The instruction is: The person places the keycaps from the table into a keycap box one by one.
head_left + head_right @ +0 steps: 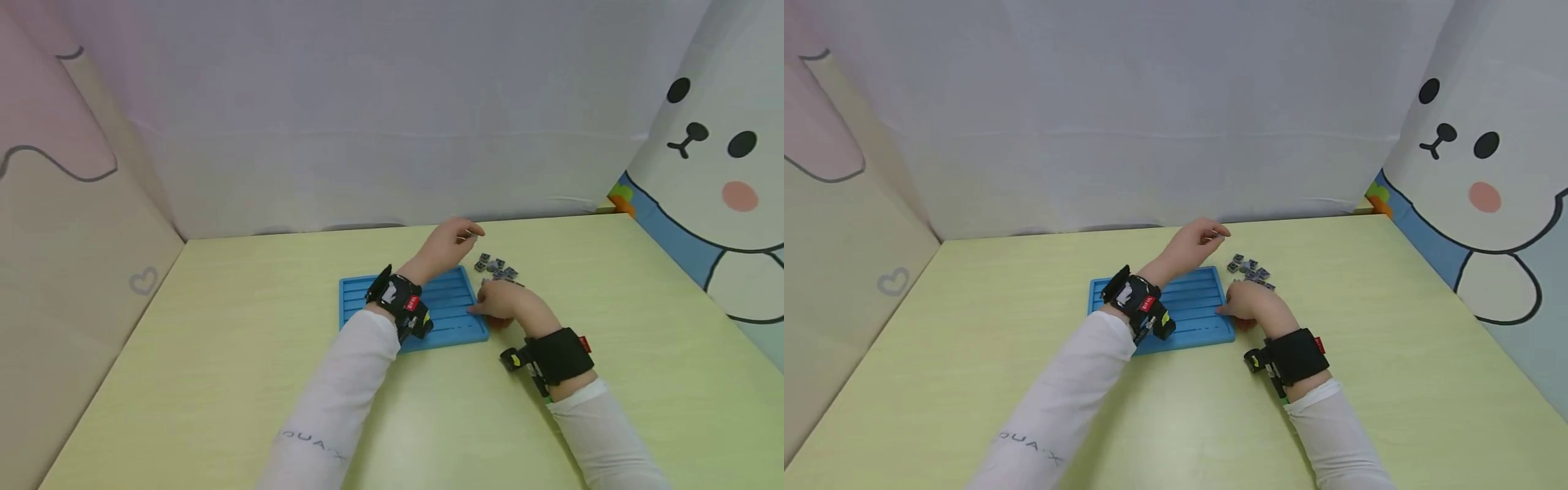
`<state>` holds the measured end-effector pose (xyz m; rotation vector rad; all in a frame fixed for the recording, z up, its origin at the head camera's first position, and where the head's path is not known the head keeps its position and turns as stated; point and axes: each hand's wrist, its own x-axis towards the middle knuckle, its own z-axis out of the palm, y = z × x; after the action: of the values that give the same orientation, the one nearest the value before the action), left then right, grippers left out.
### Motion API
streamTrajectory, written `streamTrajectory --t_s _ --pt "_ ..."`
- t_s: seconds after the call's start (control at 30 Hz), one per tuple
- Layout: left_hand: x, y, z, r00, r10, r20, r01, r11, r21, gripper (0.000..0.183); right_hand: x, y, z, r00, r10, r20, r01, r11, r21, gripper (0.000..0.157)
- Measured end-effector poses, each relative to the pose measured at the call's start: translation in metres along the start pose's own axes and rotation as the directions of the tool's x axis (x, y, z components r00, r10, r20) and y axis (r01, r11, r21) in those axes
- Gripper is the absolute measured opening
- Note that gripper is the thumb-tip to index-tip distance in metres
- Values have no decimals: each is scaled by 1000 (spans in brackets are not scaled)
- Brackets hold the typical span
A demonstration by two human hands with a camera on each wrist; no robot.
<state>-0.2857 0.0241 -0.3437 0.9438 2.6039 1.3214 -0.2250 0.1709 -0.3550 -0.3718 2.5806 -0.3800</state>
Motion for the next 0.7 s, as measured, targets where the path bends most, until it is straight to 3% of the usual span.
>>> streamTrajectory --t_s 0.07,0.2,0.27,0.37,0.47,0.53,0.7 --pt "-6 0 -4 997 -50 -66 38 985 -167 27 0 0 0 1000 6 -4 -6 1000 -10 30" --pt "-14 0 -10 981 -130 -145 62 914 -400 25 -1 1 1 1000 13 -6 -13 1000 -15 30" --pt "-16 0 -13 977 -141 -162 52 888 -456 25 -1 1 1 1000 20 -5 -20 1000 -9 30" --pt "-20 -1 -15 972 -144 -184 38 874 -484 25 -1 2 0 999 36 3 -36 999 3 30" --pt "-23 1 -17 967 -135 -216 10 868 -496 26 -1 2 0 999 45 8 -45 999 7 30" --pt "-25 2 -19 963 -126 -240 -3 879 -477 29 0 2 -1 999 46 10 -46 999 6 30" --pt "-32 2 -25 959 -74 -275 -9 957 -288 36 0 1 -1 999 43 8 -43 999 0 30"
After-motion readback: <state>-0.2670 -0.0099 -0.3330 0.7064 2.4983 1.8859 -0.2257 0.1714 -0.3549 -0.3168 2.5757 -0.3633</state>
